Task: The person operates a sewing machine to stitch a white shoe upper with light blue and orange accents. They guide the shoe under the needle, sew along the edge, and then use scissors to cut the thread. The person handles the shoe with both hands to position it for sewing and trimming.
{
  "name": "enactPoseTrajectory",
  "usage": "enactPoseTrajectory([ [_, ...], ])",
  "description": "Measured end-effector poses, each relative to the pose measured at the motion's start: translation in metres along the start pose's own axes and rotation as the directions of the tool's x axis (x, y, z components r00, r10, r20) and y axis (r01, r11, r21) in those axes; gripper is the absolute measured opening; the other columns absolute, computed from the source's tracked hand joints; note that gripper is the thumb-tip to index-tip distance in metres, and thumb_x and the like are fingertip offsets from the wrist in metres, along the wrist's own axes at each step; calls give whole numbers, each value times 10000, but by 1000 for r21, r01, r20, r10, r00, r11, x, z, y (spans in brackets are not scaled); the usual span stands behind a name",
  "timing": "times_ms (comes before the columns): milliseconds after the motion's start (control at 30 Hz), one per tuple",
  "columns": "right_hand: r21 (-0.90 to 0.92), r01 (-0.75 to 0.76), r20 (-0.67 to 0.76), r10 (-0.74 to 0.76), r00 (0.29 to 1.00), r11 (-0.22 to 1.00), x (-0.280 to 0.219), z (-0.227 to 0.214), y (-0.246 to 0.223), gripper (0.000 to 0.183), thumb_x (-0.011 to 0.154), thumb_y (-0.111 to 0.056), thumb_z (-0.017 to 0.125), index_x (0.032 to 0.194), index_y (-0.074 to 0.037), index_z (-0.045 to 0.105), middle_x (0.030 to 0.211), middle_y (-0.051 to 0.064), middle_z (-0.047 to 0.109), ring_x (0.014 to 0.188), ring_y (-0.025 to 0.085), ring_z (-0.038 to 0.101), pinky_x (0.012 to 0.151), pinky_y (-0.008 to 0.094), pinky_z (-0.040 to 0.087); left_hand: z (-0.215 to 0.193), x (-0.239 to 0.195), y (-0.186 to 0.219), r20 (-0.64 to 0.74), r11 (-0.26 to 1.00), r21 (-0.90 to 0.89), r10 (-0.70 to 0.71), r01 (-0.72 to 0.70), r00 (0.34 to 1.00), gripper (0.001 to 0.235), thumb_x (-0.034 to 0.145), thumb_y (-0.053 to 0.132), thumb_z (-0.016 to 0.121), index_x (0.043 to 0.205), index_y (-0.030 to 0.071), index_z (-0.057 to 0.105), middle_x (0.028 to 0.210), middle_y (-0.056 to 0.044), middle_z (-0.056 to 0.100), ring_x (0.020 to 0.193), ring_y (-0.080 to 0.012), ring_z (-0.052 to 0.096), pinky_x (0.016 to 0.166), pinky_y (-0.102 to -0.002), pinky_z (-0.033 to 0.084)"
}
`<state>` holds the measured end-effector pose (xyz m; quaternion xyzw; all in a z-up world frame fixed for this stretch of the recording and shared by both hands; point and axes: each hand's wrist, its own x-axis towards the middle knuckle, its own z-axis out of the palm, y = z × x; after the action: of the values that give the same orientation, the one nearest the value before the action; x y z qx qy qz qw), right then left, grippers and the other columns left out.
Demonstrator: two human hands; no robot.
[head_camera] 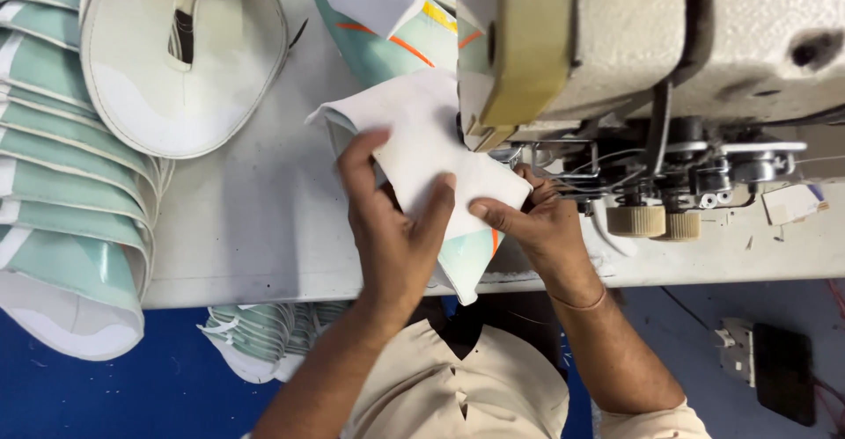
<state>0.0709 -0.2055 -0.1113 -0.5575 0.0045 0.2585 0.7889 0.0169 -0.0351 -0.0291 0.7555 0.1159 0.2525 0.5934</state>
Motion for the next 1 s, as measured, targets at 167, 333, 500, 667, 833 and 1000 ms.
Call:
enactPoseTrajectory([
  [167,-101,-17,-41,13,999,995,-1,12,-21,492,779,-19,843,1215,21,617,1149,88,724,1068,156,693,966,317,578,0,-27,-9,-88,966,-200,-184,164,979,439,912,79,796,1154,7,437,1125,-107,540,999,-133,602,814,-293,551],
  [333,-138,-57,-32,53,998,989,0,5,-16,563,777,-34,839,1265,26,566,1150,117,719,1061,177,695,956,313,556,-4,-21,6,-38,984,-65,-166,163,985,319,937,95,817,1107,-44,586,1040,-103,627,883,-152,641,720,-281,550],
  [500,-181,-35,-3,35,999,983,1,-7,-3,479,865,-70,798,1281,73,609,1190,102,701,1074,159,653,988,303,519,0,-1,11,106,984,152,-110,93,988,319,891,187,797,1112,-31,721,1033,-152,743,904,-241,745,792,-365,581],
  [667,-46,-78,7,79,997,996,7,-38,21,373,962,-145,745,1245,44,594,1105,88,640,1000,161,586,898,316,475,3,-8,-4,106,988,117,-116,103,988,231,950,118,686,1119,-38,705,1092,-184,716,964,-267,724,859,-394,559],
  [833,-183,-1,-33,-5,999,983,9,-7,-41,495,867,-198,752,1276,3,557,1188,88,673,1108,188,675,987,338,574,19,-16,-6,56,996,45,-83,81,995,238,959,73,632,1159,-53,657,1139,-179,668,1011,-282,682,907,-400,538],
  [1000,-882,463,463,-337,819,-87,23,-67,-3,584,1060,-454,429,1453,-25,479,1368,55,625,1221,94,537,1071,283,473,30,-26,-14,-38,998,66,-10,12,999,189,983,40,631,1152,-31,673,1148,-172,676,1054,-297,662,933,-408,524],
])
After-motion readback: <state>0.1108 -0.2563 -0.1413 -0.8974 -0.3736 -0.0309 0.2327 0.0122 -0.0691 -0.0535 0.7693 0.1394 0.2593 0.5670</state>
